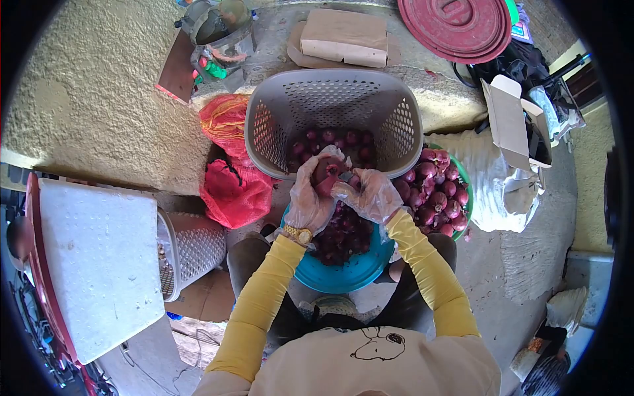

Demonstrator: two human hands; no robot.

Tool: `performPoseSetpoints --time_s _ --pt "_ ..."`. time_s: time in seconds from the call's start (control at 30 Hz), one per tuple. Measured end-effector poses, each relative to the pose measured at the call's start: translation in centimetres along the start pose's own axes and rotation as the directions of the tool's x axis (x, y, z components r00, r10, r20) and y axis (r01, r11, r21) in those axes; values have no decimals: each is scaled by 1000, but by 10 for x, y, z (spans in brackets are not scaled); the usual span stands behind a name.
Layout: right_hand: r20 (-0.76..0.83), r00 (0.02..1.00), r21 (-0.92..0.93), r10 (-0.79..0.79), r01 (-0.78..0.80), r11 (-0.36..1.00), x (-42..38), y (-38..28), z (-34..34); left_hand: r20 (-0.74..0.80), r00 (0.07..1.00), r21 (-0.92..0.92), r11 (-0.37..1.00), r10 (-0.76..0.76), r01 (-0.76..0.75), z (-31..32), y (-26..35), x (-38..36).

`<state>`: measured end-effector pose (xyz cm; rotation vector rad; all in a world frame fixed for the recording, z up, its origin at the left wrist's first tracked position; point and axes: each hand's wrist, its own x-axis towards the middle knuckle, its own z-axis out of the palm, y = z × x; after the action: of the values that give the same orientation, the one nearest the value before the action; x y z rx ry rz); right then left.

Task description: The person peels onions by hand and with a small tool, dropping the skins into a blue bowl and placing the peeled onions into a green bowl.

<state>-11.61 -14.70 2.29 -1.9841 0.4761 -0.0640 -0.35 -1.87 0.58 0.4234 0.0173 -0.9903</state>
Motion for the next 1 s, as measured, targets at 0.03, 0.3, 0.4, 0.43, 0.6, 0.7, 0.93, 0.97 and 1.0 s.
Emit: performPoseSetpoints --time_s 0.03,0.3,0.4,0.43,0.6,0.7,0.93,0.97,1.0 --pt "0 1000 0 0 0 1000 0 1 0 0 1000 0 1000 -1 1 0 0 0" --pt "17 1000 18 -12 11 1000 -1 3 3 47 999 0 1000 -7 7 0 -1 -1" --pt "5 999 -28 -38 39 999 -3 -2 1 38 999 21 1000 18 -19 -1 -2 1" --pt "5 999 -27 -38 38 999 -2 1 2 38 999 21 1000 18 -19 -1 -2 1" --pt "-32 997 -69 -68 65 995 -3 -1 2 69 998 20 1000 0 -2 -3 -2 2" --pt "-54 985 -242 -163 146 959 -4 0 -1 55 998 10 1000 -16 15 -2 0 -1" --pt "-23 978 -373 -209 185 909 -3 1 -3 36 999 24 999 -23 22 -8 0 -1" --pt "-25 976 -418 -214 184 890 -3 0 -6 45 999 53 998 -29 27 -8 1 -2" --pt "-27 975 -462 -219 182 868 -4 -2 -8 54 998 82 996 -36 31 -8 1 -3"
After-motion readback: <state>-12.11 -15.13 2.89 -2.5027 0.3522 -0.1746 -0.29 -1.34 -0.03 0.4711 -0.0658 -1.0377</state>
